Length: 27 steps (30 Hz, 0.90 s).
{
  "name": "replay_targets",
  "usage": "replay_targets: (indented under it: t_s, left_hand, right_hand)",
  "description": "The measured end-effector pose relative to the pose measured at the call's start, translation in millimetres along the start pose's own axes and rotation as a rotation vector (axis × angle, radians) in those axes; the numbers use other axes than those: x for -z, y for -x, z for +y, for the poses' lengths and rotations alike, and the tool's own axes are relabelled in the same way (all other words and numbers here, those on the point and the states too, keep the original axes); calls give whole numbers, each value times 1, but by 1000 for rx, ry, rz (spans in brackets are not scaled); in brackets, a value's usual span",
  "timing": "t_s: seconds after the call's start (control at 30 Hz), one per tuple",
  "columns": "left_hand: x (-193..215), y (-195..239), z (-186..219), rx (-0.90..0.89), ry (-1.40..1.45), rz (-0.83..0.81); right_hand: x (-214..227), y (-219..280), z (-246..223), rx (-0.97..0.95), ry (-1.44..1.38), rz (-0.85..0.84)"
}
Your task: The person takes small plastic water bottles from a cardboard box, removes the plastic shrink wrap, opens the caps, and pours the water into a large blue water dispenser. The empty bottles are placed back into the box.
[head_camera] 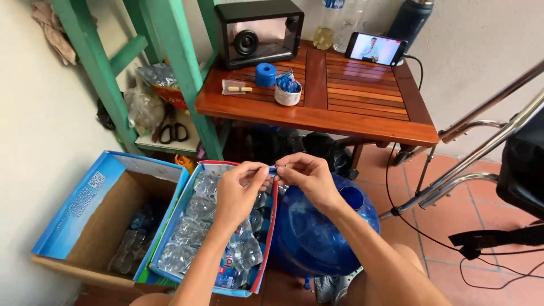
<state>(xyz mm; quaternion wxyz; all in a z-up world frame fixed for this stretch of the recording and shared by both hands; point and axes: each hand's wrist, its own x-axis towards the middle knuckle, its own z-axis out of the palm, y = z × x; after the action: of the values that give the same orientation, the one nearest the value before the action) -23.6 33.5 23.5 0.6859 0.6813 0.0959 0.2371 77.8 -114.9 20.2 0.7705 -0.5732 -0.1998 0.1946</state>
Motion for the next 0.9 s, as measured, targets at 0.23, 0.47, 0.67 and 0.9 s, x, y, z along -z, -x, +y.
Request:
replay_targets:
  t_s: [0.23, 0.47, 0.67, 0.9]
  left_hand:
    - [4, -1, 8, -114, -88, 20]
    - [-8, -15, 13, -297, -238, 40]
    - [-10, -37, -1, -246, -226, 27]
    - [-14, -47, -14, -173, -211, 35]
  right_hand:
    - [-5, -3, 10, -115, -273, 115]
    - [-3, -19, -8, -21, -219, 212]
    - [35, -79, -60, 444, 418, 349]
    - [71, -174, -51, 623, 861, 347]
